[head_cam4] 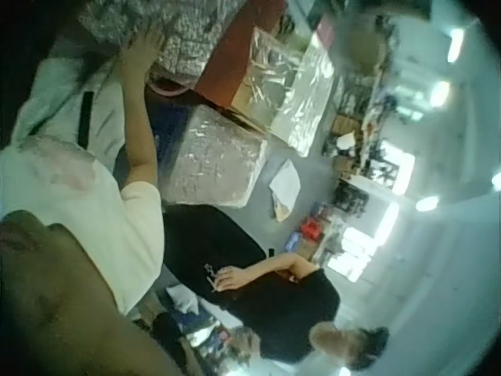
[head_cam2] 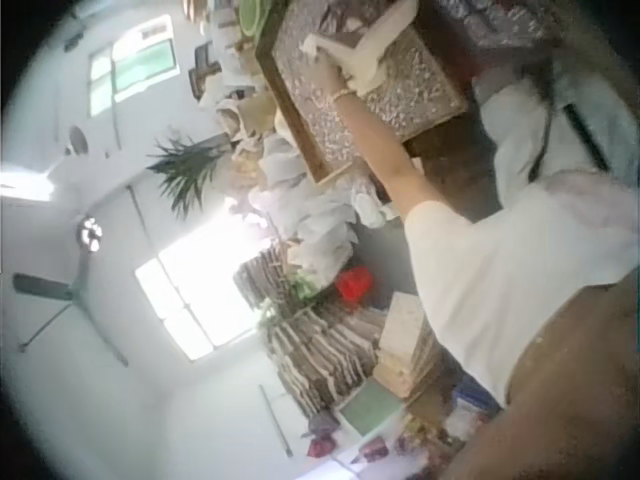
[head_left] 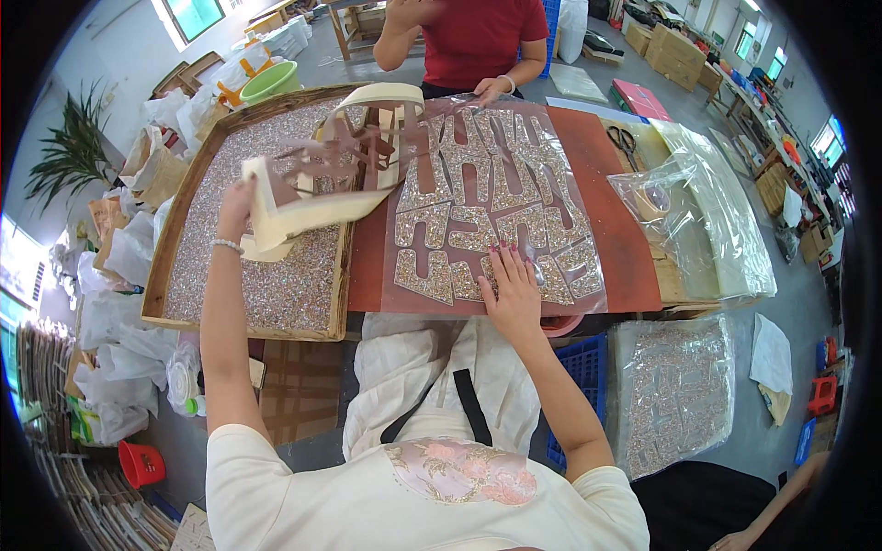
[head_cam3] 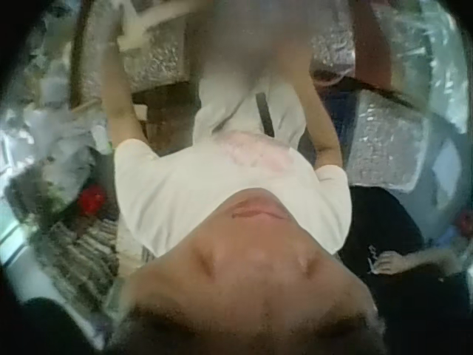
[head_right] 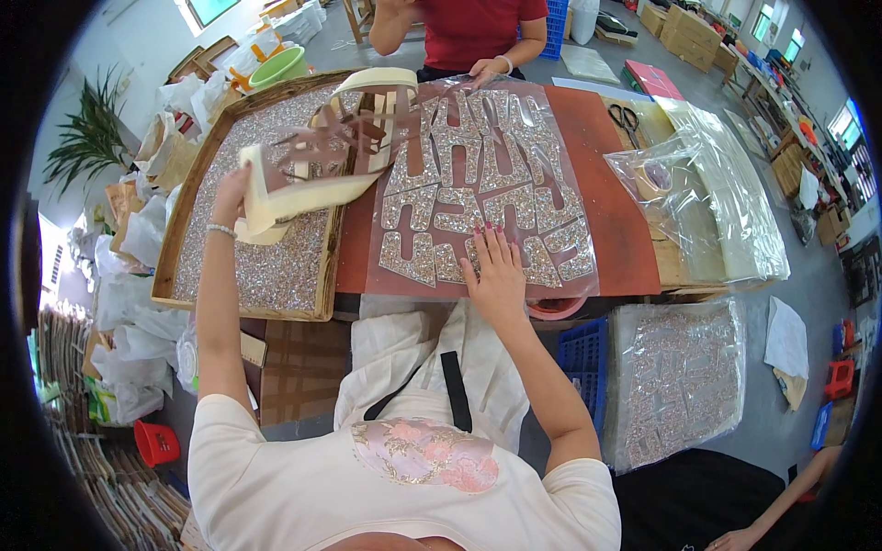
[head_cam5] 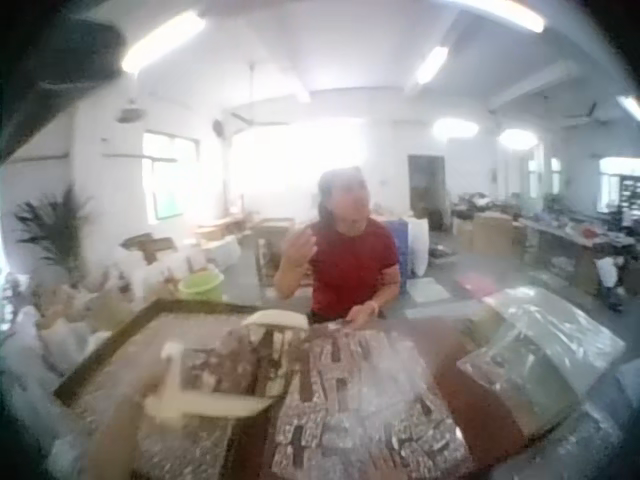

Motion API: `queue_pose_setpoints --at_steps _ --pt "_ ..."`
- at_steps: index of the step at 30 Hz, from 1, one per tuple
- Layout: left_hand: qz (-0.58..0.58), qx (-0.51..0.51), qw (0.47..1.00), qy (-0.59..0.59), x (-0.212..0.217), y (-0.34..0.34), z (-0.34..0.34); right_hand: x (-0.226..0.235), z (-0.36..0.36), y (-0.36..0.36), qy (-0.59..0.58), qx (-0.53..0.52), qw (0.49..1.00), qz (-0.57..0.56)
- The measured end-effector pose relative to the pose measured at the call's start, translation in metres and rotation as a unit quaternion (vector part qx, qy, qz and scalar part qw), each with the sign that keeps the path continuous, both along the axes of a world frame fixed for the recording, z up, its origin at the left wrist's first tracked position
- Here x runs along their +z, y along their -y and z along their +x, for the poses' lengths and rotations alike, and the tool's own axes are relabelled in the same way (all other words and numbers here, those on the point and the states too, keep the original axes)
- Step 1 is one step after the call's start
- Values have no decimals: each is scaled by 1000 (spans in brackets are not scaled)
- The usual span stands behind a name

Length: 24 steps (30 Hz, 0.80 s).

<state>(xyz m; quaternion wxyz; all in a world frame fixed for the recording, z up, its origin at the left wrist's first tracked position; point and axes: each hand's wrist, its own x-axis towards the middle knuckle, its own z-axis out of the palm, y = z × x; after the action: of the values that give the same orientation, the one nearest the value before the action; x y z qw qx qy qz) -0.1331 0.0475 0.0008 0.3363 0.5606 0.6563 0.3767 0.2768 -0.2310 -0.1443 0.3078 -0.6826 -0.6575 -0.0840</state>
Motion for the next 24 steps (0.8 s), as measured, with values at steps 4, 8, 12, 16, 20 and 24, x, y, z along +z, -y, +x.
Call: queue_pose_setpoints --at_steps 4,8,12,16,20,24 --pt "-95 -58 844 -525 -1 37 23 1 0 -4 11 8 1000 -14" --pt "310 64 770 -554 8 73 75 -3 -3 -3 14 5 1000 -22" --pt "482 -145 768 -397 33 116 160 3 -4 -2 20 3 1000 -6" --pt "470 -514 630 -343 -17 169 218 3 -9 -4 10 1 1000 -1" --pt "337 -530 687 -364 -90 129 210 3 -13 -5 1 -3 1000 7" --pt "209 -374 750 -504 -74 72 192 -1 -9 -4 -3 -8 1000 1"
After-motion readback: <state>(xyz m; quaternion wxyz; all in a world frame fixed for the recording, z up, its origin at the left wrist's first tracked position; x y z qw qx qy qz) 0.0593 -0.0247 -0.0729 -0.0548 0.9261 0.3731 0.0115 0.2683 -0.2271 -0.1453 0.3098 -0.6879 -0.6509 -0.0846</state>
